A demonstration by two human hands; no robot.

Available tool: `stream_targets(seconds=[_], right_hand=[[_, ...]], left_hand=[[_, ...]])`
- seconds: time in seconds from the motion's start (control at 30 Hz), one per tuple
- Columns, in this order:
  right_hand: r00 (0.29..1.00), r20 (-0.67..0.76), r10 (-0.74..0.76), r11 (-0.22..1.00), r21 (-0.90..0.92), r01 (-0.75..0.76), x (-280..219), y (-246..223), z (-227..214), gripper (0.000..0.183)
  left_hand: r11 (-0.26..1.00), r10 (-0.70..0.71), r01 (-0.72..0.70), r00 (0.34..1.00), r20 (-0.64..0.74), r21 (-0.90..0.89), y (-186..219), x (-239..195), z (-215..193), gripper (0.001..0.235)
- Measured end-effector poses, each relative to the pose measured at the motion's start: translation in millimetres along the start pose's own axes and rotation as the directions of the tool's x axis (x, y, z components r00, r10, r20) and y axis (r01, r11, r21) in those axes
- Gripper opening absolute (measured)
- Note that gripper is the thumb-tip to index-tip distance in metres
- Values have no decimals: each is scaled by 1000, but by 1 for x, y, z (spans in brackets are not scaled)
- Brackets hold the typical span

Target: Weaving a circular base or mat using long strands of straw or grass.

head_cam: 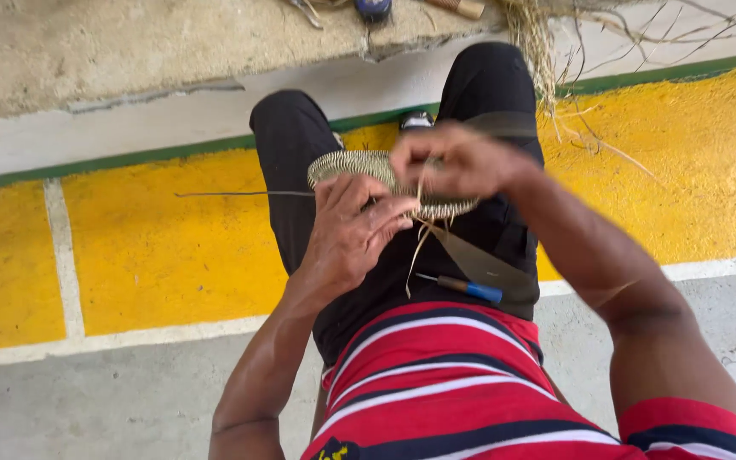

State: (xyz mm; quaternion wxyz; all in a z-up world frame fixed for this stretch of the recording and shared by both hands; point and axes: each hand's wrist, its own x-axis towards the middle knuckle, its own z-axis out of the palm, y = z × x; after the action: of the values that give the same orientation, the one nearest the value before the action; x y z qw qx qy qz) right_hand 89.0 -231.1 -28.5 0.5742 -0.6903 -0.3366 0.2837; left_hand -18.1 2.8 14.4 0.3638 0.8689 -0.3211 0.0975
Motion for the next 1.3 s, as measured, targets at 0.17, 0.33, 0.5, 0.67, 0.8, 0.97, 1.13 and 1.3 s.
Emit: stream_targets(seconds=[0.17,0.33,0.5,0.67,0.8,0.97,1.13,1.3], right_hand=[[841,-538,-51,924,-345,-165,35,42,-87,14],[966,111,232,973,-3,-233,12,-26,-18,21],[994,77,75,994,-85,-68,1,-12,7,25],[911,-197,-363,645,-758,93,36,80,-31,17],[731,-641,-233,486,-728,-483,75,98,-105,40],[936,-38,351,931,-97,-353,26,-3,-19,60],[975,-217,45,966,-238,-97,13,-6,16,50],[787,-416,-456,456,-868,-195,65,95,-49,48]], left_hand=[[999,38,-38,997,-64,3,4,-2,12,35],[991,45,-26,988,-146,129,1,4,4,37],[995,27,-6,978,-206,101,-1,-1,9,39],[999,46,-42,988,-146,28,-5,0,12,33],[993,67,-52,988,-138,108,-5,4,11,31],[993,2,12,994,-113,116,-7,9,1,33],[997,-5,15,993,-118,82,-2,9,3,31],[998,18,-12,994,-110,55,0,6,8,31]])
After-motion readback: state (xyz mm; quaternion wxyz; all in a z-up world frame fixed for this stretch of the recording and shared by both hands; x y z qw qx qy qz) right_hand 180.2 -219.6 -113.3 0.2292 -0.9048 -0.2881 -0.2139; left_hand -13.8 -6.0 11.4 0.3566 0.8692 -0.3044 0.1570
